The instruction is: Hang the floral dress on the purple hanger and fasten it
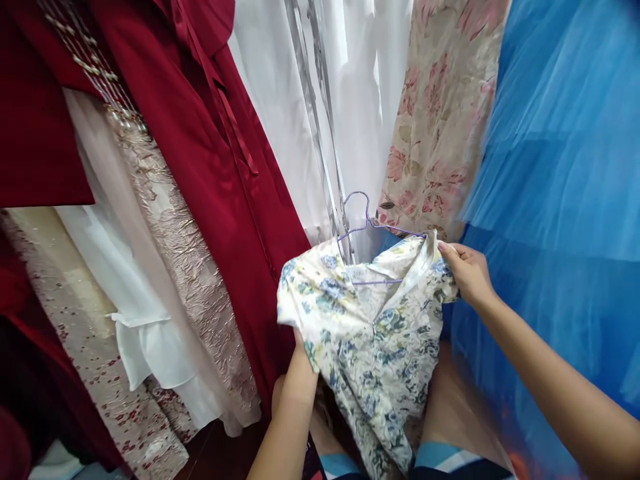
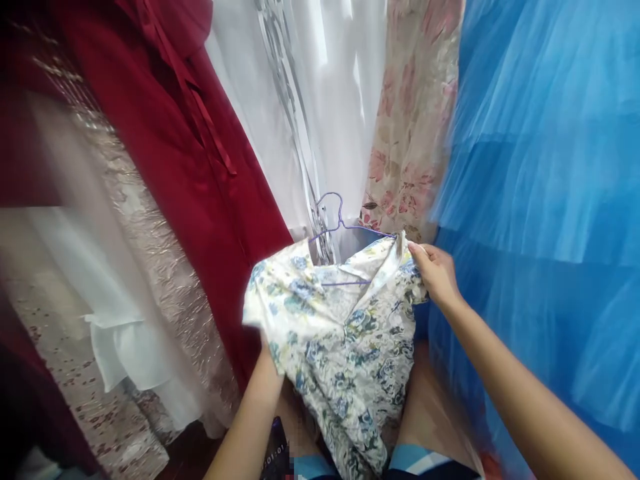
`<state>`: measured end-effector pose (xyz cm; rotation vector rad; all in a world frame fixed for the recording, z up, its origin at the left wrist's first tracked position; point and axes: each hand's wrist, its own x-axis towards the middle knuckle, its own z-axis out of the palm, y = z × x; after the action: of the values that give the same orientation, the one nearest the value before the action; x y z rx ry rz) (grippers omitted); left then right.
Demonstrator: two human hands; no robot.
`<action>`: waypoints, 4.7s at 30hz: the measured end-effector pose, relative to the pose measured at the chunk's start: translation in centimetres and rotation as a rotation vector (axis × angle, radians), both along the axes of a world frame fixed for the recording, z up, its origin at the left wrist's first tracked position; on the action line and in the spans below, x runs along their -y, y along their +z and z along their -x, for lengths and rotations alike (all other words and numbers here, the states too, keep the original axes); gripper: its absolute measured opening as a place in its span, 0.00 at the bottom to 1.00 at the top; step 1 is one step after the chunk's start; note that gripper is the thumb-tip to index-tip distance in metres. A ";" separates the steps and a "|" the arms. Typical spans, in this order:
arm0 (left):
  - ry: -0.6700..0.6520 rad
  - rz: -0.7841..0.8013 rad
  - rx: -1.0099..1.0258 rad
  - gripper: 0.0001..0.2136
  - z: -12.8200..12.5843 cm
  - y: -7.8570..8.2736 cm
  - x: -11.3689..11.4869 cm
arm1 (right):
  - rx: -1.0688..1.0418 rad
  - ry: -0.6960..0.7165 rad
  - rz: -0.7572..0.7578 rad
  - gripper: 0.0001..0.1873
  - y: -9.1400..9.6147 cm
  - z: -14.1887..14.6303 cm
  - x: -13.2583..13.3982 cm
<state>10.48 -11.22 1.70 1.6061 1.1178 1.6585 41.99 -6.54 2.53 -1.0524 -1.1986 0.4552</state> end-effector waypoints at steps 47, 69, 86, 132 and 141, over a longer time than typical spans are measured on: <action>0.265 0.113 0.410 0.22 3.3 -7.1 2.9 | 0.514 0.231 0.178 0.11 -10.3 17.9 4.0; 0.662 -0.188 0.157 0.32 3.4 -6.3 2.1 | 0.280 0.448 0.225 0.04 -13.0 17.4 6.5; 0.263 -0.237 -0.118 0.09 -3.9 -3.0 -2.4 | 0.020 0.619 0.336 0.04 -14.0 18.2 9.2; 0.163 0.102 -0.209 0.06 -7.1 -19.2 6.1 | -0.340 0.434 0.119 0.12 3.5 15.8 -1.7; 0.217 -0.359 -0.125 0.15 -2.7 -2.7 0.3 | -0.196 0.543 0.096 0.15 2.3 15.1 0.4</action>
<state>13.19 -11.50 -1.01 1.8867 1.1365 2.0150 26.89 -6.92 4.87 -0.7303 -1.2881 1.0230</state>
